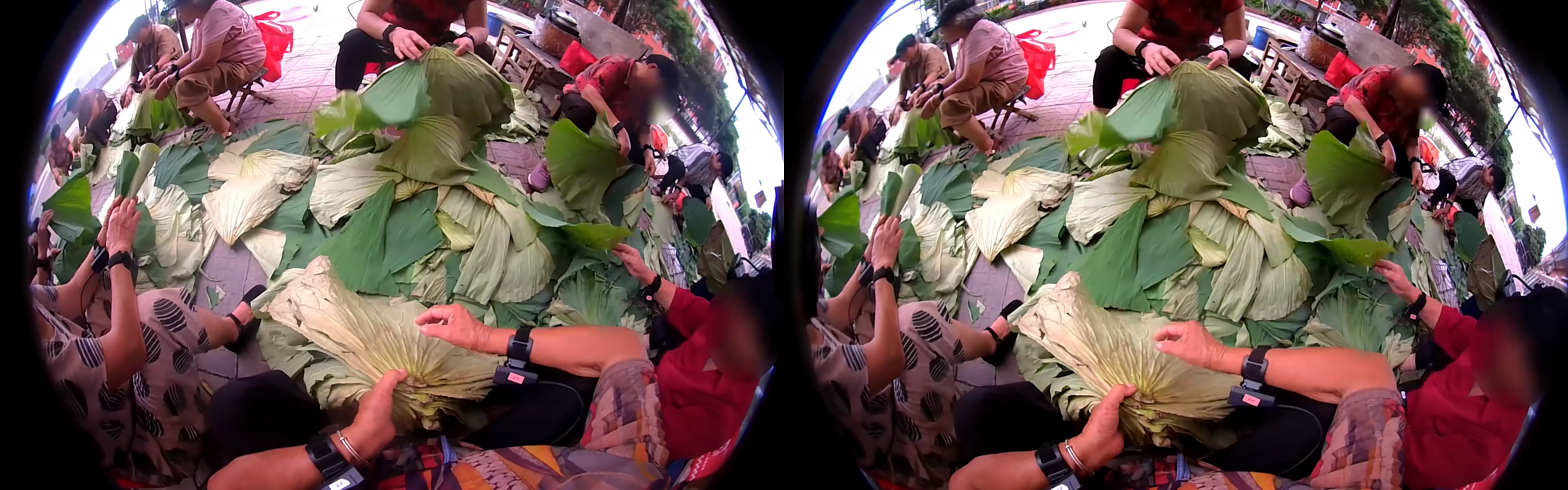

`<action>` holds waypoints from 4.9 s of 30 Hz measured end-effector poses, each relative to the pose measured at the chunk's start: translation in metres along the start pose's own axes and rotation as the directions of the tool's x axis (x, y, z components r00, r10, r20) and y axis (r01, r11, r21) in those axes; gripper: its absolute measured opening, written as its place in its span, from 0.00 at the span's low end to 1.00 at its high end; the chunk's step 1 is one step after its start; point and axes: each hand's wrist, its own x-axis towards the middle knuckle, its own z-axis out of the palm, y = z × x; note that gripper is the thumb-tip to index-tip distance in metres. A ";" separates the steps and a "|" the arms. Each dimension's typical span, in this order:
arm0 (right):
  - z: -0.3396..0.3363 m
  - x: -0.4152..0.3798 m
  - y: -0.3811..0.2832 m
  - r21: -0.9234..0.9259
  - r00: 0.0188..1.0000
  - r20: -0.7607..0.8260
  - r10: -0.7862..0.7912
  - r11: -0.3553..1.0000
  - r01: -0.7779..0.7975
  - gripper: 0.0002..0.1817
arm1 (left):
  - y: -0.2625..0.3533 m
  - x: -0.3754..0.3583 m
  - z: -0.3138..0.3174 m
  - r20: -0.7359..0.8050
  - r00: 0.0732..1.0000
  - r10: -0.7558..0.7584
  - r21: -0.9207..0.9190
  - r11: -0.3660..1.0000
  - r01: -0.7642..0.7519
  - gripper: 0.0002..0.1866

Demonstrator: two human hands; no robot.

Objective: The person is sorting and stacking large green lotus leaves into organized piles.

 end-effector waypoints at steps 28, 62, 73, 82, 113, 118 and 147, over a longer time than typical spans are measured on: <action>-0.169 0.173 0.128 -0.720 0.659 -0.661 -0.359 0.551 -0.422 0.09 | 0.007 -0.009 -0.001 0.013 0.994 -0.110 -0.023 0.994 0.111 0.17; -0.023 -0.035 -0.032 -0.398 0.944 0.310 -0.114 0.886 0.237 0.16 | 0.000 0.031 -0.004 0.178 0.984 0.002 0.031 0.999 -0.008 0.14; -0.143 -0.034 -0.101 0.094 0.577 -0.698 -0.425 0.744 0.662 0.09 | 0.022 0.023 0.010 0.181 0.982 0.055 0.116 0.990 -0.077 0.18; -0.127 -0.013 -0.084 0.124 0.910 -0.215 -0.353 0.915 0.384 0.05 | 0.042 -0.006 0.040 0.176 0.947 0.268 0.025 0.961 -0.276 0.12; -0.008 0.002 -0.149 -0.408 0.922 0.323 -0.215 0.847 0.341 0.23 | 0.058 0.040 0.013 0.244 0.917 0.317 -0.139 0.947 -0.290 0.10; 0.002 0.001 -0.149 -0.472 0.949 0.274 -0.157 0.838 0.275 0.23 | 0.056 0.044 0.012 0.230 0.914 0.335 -0.138 0.941 -0.310 0.12; -0.110 -0.009 -0.103 -0.817 0.500 -0.426 -0.754 0.558 0.145 0.12 | 0.048 0.016 0.020 0.284 0.913 0.294 -0.016 0.953 -0.302 0.12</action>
